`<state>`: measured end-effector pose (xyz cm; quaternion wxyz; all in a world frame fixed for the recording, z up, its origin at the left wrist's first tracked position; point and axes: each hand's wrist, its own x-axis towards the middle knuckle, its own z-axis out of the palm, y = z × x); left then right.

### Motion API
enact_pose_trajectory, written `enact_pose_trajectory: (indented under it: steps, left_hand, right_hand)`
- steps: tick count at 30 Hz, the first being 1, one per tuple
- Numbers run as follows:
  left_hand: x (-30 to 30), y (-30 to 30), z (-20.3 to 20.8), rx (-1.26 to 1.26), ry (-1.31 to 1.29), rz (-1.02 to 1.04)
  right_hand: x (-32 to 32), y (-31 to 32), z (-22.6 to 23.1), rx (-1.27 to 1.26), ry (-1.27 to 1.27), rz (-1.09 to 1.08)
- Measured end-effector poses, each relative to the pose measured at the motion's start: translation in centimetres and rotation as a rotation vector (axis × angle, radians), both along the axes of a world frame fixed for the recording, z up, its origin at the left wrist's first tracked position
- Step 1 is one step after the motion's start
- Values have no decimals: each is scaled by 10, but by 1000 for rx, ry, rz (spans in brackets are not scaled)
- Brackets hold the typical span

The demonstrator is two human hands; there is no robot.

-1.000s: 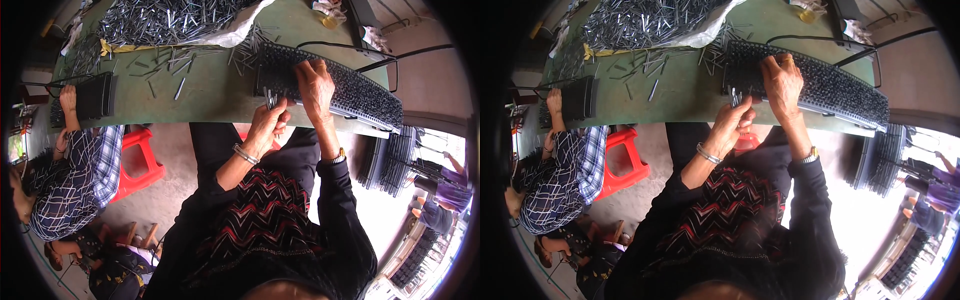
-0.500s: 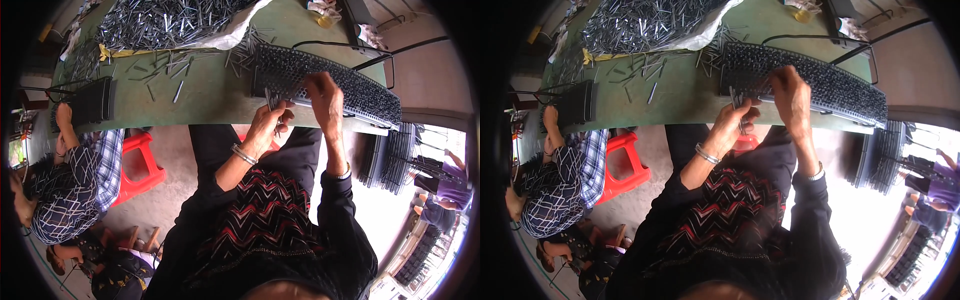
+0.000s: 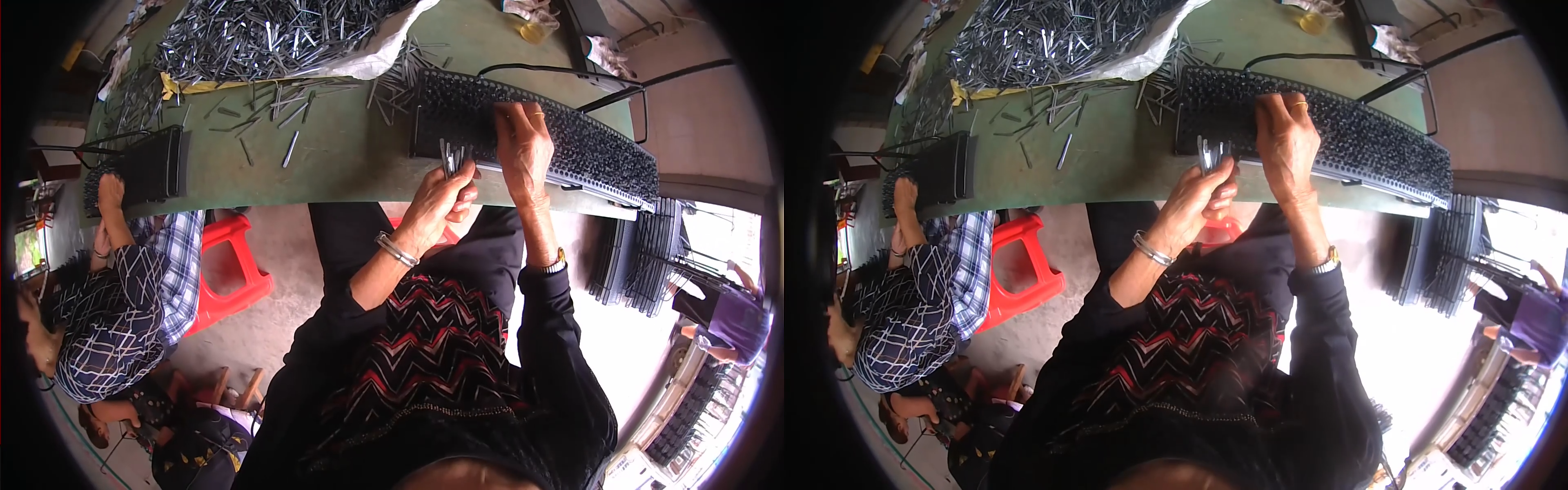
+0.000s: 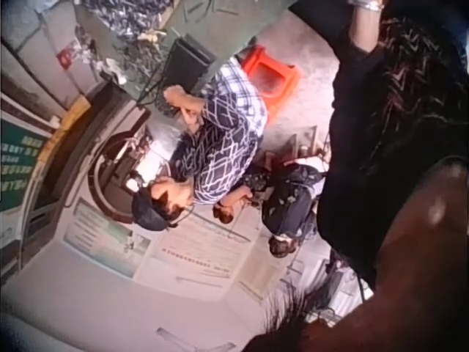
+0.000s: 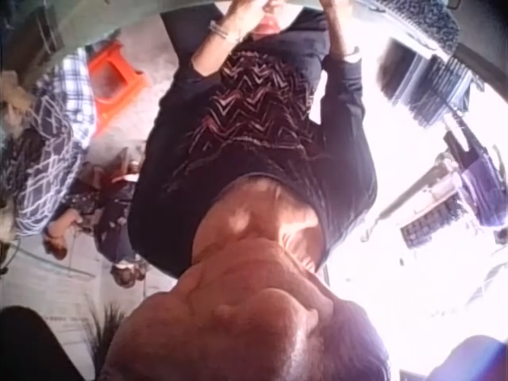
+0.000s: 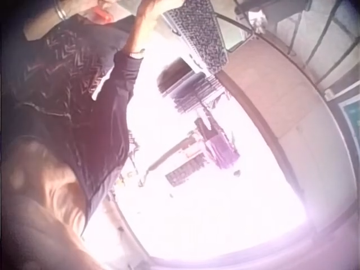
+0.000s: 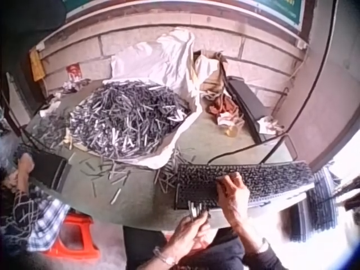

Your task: Assembling metal components by inserting small rods into a perforated base plate.

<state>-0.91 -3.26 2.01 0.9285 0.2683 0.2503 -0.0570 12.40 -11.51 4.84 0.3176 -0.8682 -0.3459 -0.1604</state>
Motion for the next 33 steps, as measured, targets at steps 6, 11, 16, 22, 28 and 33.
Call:
enact_pose_trajectory:
  steps: [6, 11, 16, 22, 28, 33]
  left_hand:
    - [1, -4, 7, 42, -5, 71]
    - [0, -5, 11, 61, 1, 95]
    - [0, -6, 6, 125, -25, 43]
    - [3, -3, 13, 216, 86, 0]
    - [5, -7, -8, 146, 77, 53]
    - [4, -6, 8, -17, -17, 37]
  right_hand:
    - [4, -3, 4, -140, -22, 65]
    - [-4, -15, 13, -103, 151, 61]
    - [-25, -26, 29, -38, 689, 192]
    - [-15, -23, 34, 151, 436, -46]
    - [11, -11, 3, 184, 47, -57]
    - [14, -8, -4, 135, 75, -42]
